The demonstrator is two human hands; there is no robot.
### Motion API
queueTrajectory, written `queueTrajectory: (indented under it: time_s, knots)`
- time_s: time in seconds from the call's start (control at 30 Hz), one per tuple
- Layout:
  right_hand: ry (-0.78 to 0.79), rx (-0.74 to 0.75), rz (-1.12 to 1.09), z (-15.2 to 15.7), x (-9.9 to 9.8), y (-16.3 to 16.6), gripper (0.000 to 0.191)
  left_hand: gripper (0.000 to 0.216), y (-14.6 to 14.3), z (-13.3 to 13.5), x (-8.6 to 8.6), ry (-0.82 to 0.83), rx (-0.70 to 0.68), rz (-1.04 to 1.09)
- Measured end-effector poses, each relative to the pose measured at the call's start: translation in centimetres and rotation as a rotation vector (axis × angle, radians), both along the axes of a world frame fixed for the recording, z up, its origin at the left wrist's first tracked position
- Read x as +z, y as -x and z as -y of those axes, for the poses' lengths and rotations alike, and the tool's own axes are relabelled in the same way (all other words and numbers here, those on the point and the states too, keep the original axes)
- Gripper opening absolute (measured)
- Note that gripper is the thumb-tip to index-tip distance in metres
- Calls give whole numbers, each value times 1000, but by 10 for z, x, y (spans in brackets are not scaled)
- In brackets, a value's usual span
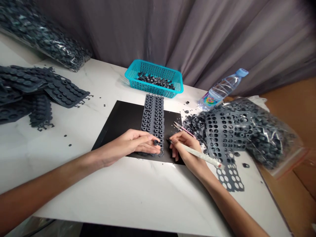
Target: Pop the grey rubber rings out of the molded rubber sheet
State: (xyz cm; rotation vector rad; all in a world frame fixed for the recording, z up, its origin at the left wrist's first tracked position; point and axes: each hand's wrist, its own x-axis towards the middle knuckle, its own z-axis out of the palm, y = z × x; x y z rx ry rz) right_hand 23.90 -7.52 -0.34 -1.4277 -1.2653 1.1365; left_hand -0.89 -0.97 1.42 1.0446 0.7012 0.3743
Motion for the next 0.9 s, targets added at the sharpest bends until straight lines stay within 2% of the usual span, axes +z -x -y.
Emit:
queueTrajectory:
  time_s: [0.17,0.43,0.57,0.63,0.73,0.9]
  knots:
    - [-18,21,44,2,0,0,19,42,-1,0,6,-37,-6,12]
    - [-66,50,250,9,6,2,26,43,-2,-5,7,-110,-8,6]
    - [-99,86,318,9,3,-3,23,43,-11,-16,7,-268,30,-19]
    - [-160,77,368,7,-1,-7,22,44,-19,-33,7,-478,104,-63]
    - [-217,35,427,2,-9,-14,21,40,-36,-78,12,-972,251,-141]
    - [-254,-17,452,-6,-14,-24,19,27,-66,-168,36,-1240,328,-191]
